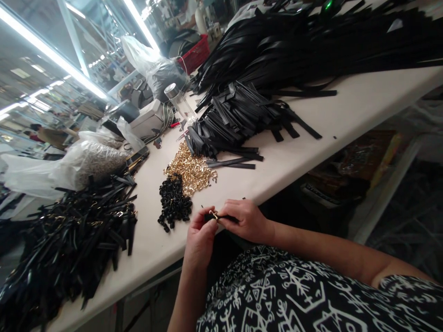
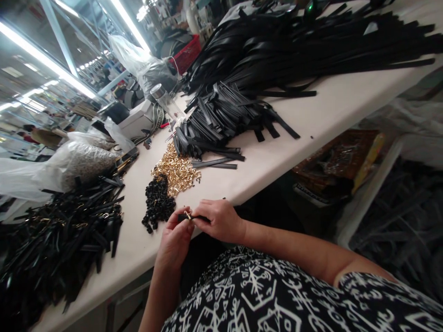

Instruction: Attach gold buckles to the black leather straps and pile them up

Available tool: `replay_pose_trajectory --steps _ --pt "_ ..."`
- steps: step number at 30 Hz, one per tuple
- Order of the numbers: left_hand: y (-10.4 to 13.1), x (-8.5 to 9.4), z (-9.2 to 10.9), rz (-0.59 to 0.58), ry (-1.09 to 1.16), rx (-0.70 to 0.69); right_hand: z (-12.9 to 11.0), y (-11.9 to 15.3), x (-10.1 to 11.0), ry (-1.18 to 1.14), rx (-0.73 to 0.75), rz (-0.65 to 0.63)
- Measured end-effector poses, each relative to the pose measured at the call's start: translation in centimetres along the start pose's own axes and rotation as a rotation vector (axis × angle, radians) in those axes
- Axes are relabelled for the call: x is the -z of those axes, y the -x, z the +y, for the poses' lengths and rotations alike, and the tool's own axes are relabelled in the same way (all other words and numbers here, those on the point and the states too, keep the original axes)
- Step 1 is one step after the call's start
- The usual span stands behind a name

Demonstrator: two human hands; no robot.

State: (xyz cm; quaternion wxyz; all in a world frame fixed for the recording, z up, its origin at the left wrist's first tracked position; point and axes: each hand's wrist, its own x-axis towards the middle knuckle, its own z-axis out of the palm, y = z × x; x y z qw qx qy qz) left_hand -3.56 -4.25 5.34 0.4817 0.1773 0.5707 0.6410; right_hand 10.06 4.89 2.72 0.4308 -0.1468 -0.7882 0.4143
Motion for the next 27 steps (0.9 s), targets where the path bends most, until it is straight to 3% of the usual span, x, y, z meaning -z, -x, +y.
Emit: replay_pose_trajectory --steps 4,8,12,16,21,27 --pt "0.0 0.6 -0.6 0.007 -0.134 -0.077 0.0 0.1 0.1 0.183 0.09 -0.044" --pt "0.2 1.0 -0.7 -0.052 -0.255 -0.121 -0.3 0.0 0.5 0.269 0.078 -0.112" --pt "0.3 1.5 0.1 -0.073 -0.212 -0.103 -0.7 -0.4 1.6 0.084 -0.115 -0.23" --pt "0.4 2.3 0.5 -0.158 -0.043 0.081 -0.7 -0.5 2.5 -0.117 -0.286 -0.392" --pt "0.8 2.6 -0.2 -0.227 -0.026 0.211 -0.5 0.2 1.8 -0.271 -0.288 -0.361" --pt "0.8 1.8 -1.5 -0.135 0.012 0.146 -0.7 0.5 1.0 -0.258 -0.256 -0.255"
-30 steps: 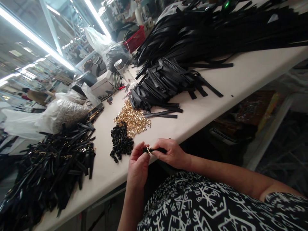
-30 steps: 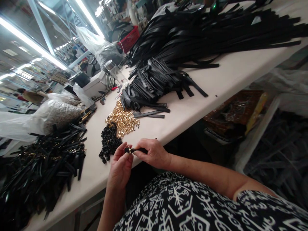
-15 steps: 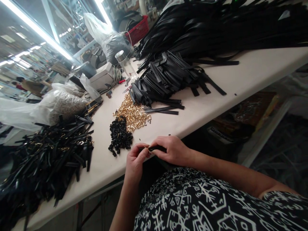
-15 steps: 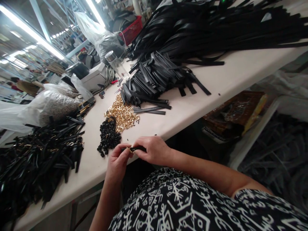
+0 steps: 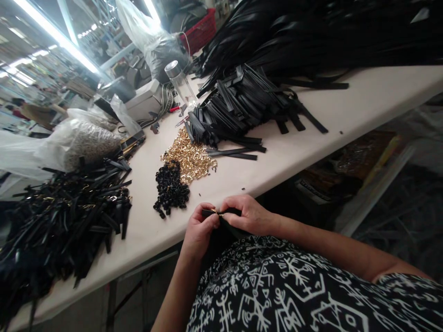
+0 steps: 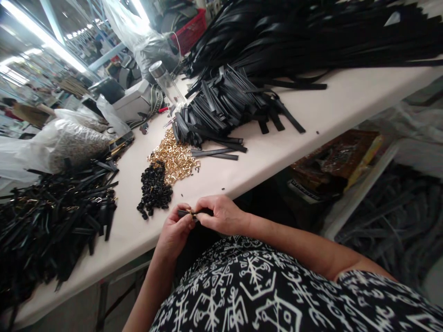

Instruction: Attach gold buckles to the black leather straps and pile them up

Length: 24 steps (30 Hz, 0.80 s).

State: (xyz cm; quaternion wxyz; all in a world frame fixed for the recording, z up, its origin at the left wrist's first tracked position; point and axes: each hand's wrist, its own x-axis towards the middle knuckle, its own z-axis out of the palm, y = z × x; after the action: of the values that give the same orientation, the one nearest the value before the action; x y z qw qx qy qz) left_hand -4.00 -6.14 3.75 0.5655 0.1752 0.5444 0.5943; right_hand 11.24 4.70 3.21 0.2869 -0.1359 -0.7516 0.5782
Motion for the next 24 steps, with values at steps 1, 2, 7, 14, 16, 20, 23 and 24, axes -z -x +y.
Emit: replay_pose_trajectory --steps 1,2,7,14,16,20,23,24 --pt "-0.1 -0.1 -0.2 0.021 0.038 -0.02 0.0 0.0 0.0 0.007 0.01 0.009" --pt "-0.2 -0.3 -0.4 0.044 0.08 -0.035 0.0 -0.1 0.0 0.009 0.016 0.015" --pt "-0.6 -0.8 -1.0 0.079 0.171 -0.045 0.5 -0.2 0.2 -0.16 -0.096 -0.031" --pt "-0.2 -0.7 -0.8 0.017 0.048 -0.084 1.1 -0.1 -0.1 -0.202 -0.088 0.02" --pt "0.1 -0.7 -0.7 0.0 0.006 -0.09 1.1 -0.1 -0.3 -0.122 -0.039 0.072" --pt "0.2 -0.6 -0.7 -0.008 -0.076 -0.102 1.2 -0.2 -0.5 -0.05 -0.02 0.102" --pt "-0.2 -0.4 -0.6 0.052 -0.109 -0.134 1.2 -0.5 0.0 -0.084 -0.058 0.022" --pt "-0.3 -0.4 -0.5 0.073 -0.119 -0.149 1.0 -0.5 0.2 -0.104 -0.09 -0.029"
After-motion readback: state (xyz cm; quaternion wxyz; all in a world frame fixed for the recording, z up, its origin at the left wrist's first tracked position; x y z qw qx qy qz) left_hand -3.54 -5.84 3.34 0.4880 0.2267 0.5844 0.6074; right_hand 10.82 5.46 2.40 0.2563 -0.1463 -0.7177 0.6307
